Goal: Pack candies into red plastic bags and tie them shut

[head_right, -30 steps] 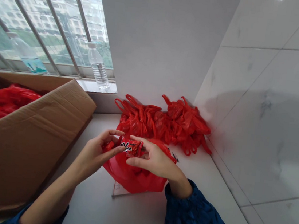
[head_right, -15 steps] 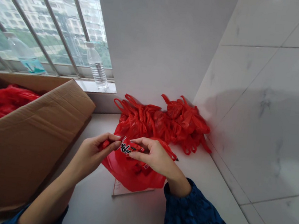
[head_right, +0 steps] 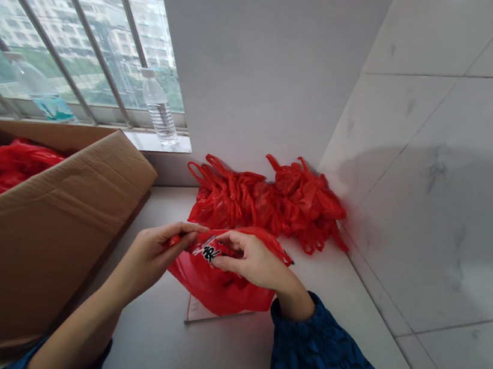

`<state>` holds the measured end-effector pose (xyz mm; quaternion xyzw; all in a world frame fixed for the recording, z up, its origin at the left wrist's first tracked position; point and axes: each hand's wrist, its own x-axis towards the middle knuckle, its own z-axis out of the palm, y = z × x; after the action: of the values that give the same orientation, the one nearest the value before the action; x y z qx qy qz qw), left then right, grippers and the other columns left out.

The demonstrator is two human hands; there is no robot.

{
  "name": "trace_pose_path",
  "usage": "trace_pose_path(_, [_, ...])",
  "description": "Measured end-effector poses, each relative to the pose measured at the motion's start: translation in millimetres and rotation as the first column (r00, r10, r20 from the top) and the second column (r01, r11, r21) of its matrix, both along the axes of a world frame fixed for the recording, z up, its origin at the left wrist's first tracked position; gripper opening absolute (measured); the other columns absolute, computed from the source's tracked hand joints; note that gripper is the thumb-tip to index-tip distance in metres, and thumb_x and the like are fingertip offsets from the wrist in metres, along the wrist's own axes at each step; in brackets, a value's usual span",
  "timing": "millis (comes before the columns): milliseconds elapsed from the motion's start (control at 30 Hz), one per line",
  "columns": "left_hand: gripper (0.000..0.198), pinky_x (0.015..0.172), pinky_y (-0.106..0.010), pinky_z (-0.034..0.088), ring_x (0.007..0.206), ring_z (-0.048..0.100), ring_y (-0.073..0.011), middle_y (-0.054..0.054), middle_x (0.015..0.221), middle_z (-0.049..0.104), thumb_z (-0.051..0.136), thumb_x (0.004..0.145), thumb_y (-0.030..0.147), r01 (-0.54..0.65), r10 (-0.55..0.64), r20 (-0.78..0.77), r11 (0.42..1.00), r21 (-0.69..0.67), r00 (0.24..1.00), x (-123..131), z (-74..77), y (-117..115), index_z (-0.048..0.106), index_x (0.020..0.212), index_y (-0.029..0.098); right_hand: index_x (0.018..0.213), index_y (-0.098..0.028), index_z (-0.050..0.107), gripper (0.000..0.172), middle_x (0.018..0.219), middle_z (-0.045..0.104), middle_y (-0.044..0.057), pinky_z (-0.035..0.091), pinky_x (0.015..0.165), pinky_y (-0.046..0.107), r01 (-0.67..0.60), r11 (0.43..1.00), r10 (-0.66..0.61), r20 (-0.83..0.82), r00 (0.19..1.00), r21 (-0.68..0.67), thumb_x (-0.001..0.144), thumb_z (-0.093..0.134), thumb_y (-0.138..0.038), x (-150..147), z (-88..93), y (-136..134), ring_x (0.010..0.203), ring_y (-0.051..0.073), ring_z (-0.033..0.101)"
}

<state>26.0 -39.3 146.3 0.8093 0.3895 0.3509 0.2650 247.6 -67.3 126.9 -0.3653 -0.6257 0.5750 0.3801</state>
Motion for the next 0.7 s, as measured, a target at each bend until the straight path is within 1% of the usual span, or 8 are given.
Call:
trace_pose_path(133, [0.022,0.071,-0.02,0.048,0.072,0.066,-0.0091,0.004,0.083,0.073,0.056,0.099,0.029,0.008,-0.008,0.023,1.0,0.007,1.0,-1.4,0.8,-0.3,0.072,0.113,0.024,0.114,-0.021,0.064,0.03,0.109,0.072,0.003,0.055,0.089,0.031,-0.044,0.998,0.042,-0.048,0.998,-0.05,0.086,0.074,-0.025,0.4,-3.3,2.9,0.102,0.017,0.069])
trace_pose_path(267, [0.023,0.071,-0.02,0.048,0.073,0.066,-0.009,0.004,0.083,0.073,0.055,0.1,0.03,-0.012,0.012,0.019,1.0,-0.001,1.0,-1.4,1.5,-1.7,0.071,0.115,0.024,0.115,-0.02,0.063,0.03,0.105,0.072,0.002,0.054,0.085,0.028,-0.063,0.995,0.059,-0.062,0.996,-0.079,0.087,0.073,-0.023,-0.1,-4.9,4.3,0.097,0.015,0.069])
trace_pose_path(400, [0.024,0.071,-0.02,0.049,0.072,0.066,-0.009,0.003,0.083,0.073,0.055,0.1,0.03,-0.007,0.007,0.029,1.0,-0.003,1.0,-0.7,1.7,-3.0,0.072,0.115,0.023,0.116,-0.02,0.062,0.03,0.104,0.072,0.002,0.053,0.083,0.027,-0.063,0.995,0.059,-0.047,0.997,-0.078,0.087,0.072,-0.022,-0.1,-4.4,3.1,0.095,0.014,0.068])
trace_pose_path(567, [0.023,0.072,-0.021,0.049,0.073,0.067,-0.0092,0.003,0.086,0.074,0.055,0.099,0.028,0.0,0.0,0.021,1.0,0.005,1.0,-1.1,1.4,-3.0,0.072,0.114,0.023,0.117,-0.019,0.062,0.031,0.107,0.072,0.003,0.053,0.085,0.028,-0.092,0.994,0.088,-0.049,0.995,-0.067,0.088,0.072,-0.024,1.5,-5.9,2.5,0.097,0.015,0.068])
trace_pose_path(633, [0.023,0.072,-0.021,0.049,0.075,0.067,-0.0098,0.002,0.088,0.075,0.056,0.099,0.028,-0.009,0.009,0.003,1.0,0.018,1.0,-1.2,2.0,-3.2,0.072,0.113,0.022,0.119,-0.02,0.062,0.032,0.107,0.072,0.004,0.054,0.084,0.029,-0.09,0.995,0.09,0.002,0.996,-0.037,0.089,0.07,-0.024,3.0,-6.7,3.3,0.096,0.016,0.069])
trace_pose_path(700, [0.023,0.073,-0.021,0.048,0.078,0.068,-0.0105,0.001,0.087,0.075,0.055,0.099,0.028,-0.02,0.021,-0.013,0.999,0.033,1.0,-1.2,3.5,-4.0,0.072,0.113,0.022,0.122,-0.021,0.062,0.033,0.106,0.073,0.004,0.055,0.081,0.03,-0.051,0.998,0.045,0.127,0.991,0.046,0.09,0.066,-0.024,4.5,-8.8,4.9,0.093,0.018,0.069])
